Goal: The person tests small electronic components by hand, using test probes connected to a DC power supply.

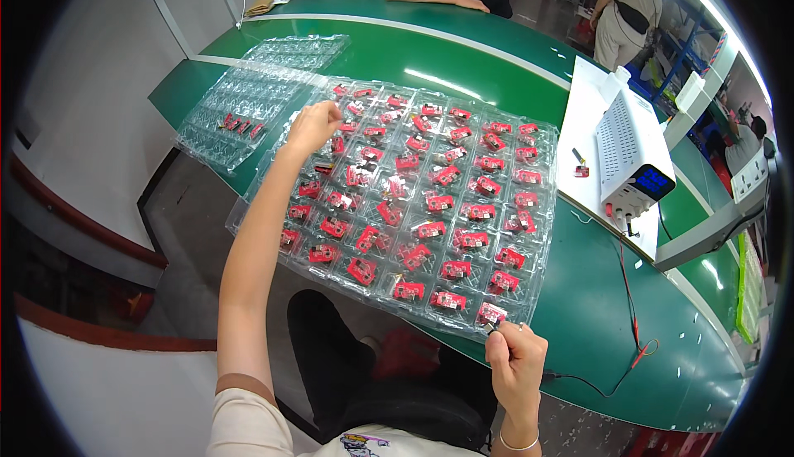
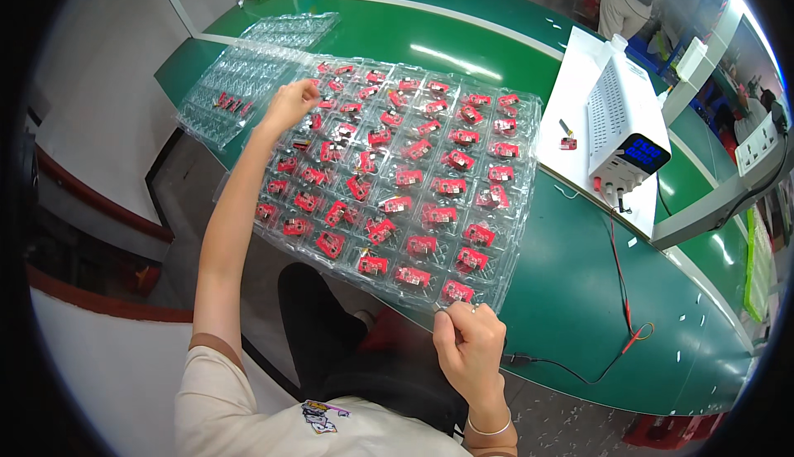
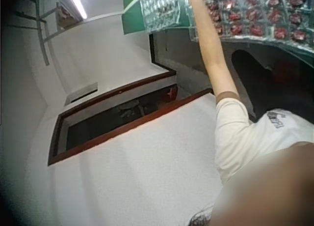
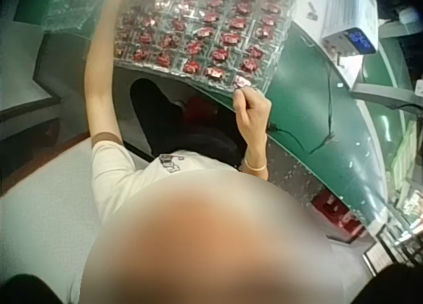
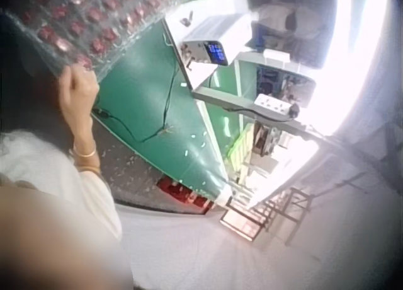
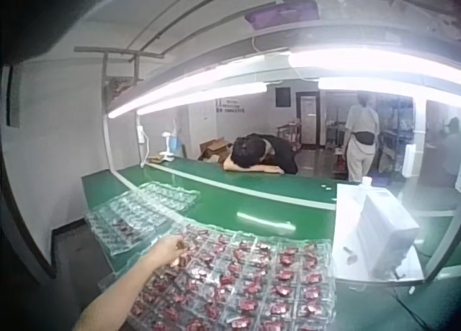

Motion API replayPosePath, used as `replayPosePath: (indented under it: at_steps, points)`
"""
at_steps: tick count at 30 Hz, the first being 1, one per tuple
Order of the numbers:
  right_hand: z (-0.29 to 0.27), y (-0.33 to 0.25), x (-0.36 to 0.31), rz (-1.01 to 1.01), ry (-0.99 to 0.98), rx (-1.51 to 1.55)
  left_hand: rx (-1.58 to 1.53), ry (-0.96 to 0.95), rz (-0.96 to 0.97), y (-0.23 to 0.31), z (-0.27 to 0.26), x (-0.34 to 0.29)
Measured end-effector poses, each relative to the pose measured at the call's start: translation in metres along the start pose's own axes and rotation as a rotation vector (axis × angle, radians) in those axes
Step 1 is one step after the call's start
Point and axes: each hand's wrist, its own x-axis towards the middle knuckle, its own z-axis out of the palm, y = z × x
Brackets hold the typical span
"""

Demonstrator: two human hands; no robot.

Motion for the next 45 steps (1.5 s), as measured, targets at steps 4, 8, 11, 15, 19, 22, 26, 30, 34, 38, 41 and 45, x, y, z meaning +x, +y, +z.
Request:
replayPosePath:
  at_steps: [4,8,11,15,19,22,26,30,34,38,41,45]
  points:
    - [0.003,-0.004,0.003,-0.01,-0.016,-0.002,-0.131,-0.158,0.225,-0.01,-0.003,-0.018]
    - [0.005,-0.009,0.001,-0.028,-0.016,0.004,-0.086,-0.04,0.235,-0.02,-0.008,-0.029]
    - [0.005,-0.01,-0.004,-0.018,-0.022,0.016,0.013,-0.037,0.332,-0.032,-0.012,-0.038]
    - [0.006,-0.014,-0.006,-0.004,-0.029,0.03,-0.333,0.059,0.157,-0.011,-0.018,-0.064]
    - [0.017,-0.024,0.001,-0.075,0.027,0.083,-1.294,-0.018,-0.08,0.085,-0.011,-0.143]
    - [0.026,-0.028,0.006,-0.181,0.042,-0.014,-1.58,-0.181,-0.075,0.139,-0.005,-0.215]
    - [0.023,-0.036,0.005,-0.246,0.091,-0.041,-1.799,-0.195,-0.099,0.174,-0.003,-0.255]
    - [0.019,-0.036,-0.001,-0.248,0.108,-0.051,-1.848,-0.13,-0.105,0.186,0.002,-0.263]
    - [0.014,-0.038,-0.004,-0.255,0.118,-0.045,-1.779,-0.129,-0.06,0.186,0.005,-0.267]
    - [0.012,-0.037,-0.005,-0.254,0.112,-0.067,-1.704,-0.1,-0.044,0.187,0.005,-0.271]
    - [0.012,-0.038,-0.007,-0.239,0.082,-0.056,-1.665,-0.042,-0.006,0.189,0.005,-0.271]
    - [0.011,-0.037,-0.006,-0.207,0.041,-0.02,-1.704,-0.03,0.006,0.188,0.008,-0.27]
